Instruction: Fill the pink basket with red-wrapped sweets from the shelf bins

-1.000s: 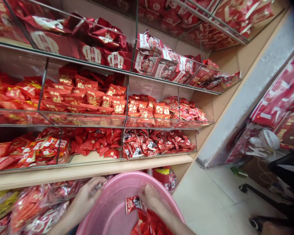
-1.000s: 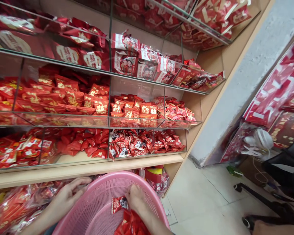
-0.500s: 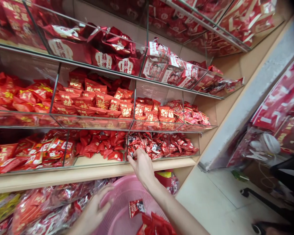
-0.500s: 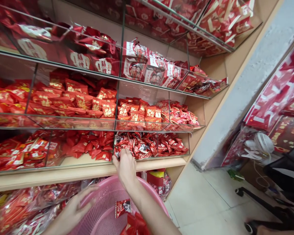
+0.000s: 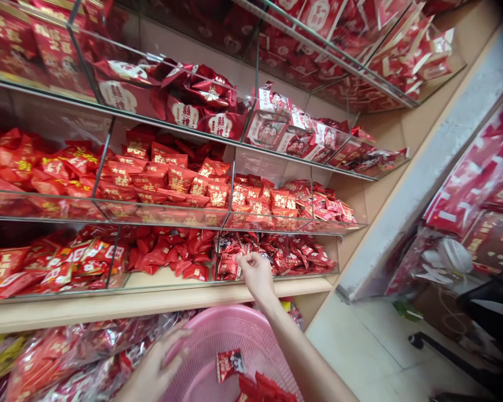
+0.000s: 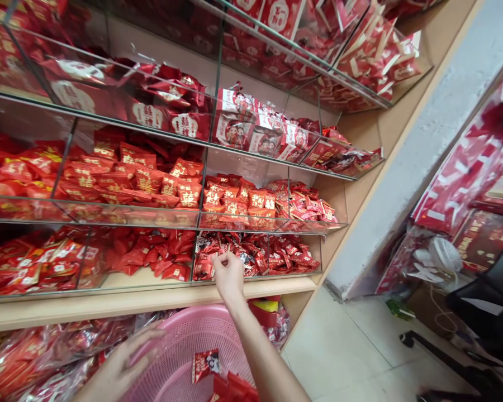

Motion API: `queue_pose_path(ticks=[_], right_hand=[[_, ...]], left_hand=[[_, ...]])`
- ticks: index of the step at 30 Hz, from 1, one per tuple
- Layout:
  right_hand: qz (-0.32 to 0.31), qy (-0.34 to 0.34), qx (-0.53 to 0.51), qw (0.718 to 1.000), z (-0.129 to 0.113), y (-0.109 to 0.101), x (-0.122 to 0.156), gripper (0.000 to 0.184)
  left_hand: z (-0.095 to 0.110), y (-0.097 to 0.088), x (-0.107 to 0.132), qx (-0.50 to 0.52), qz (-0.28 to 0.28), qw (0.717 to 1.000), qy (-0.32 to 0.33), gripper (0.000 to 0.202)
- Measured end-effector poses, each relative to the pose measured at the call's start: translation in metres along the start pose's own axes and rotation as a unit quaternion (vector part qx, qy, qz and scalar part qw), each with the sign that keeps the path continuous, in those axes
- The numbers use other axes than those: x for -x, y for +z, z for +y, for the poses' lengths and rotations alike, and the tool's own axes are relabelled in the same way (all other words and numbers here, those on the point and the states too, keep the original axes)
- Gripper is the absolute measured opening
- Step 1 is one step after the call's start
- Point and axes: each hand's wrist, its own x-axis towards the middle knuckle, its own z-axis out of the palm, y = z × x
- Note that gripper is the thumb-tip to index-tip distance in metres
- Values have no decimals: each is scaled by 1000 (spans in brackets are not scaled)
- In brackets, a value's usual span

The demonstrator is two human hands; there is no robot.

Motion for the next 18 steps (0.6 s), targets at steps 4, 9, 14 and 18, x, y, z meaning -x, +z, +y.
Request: queue_pose_path(ticks=[4, 9, 14, 18], right_hand=[[-11, 28, -83, 996, -8, -23, 9, 31], [-47, -89, -20, 995, -7, -49, 53, 22], [-120, -306, 185, 926, 20, -51, 102, 14], [-194, -394, 312, 843, 38, -59, 121, 20]], left_hand=[[7, -5, -3, -10, 14, 1000, 14, 39], [57, -21, -15, 69, 44, 997, 7, 34], [100, -21, -26, 398, -141, 883, -204, 51], [105, -12, -27, 513, -215, 790, -259, 46]])
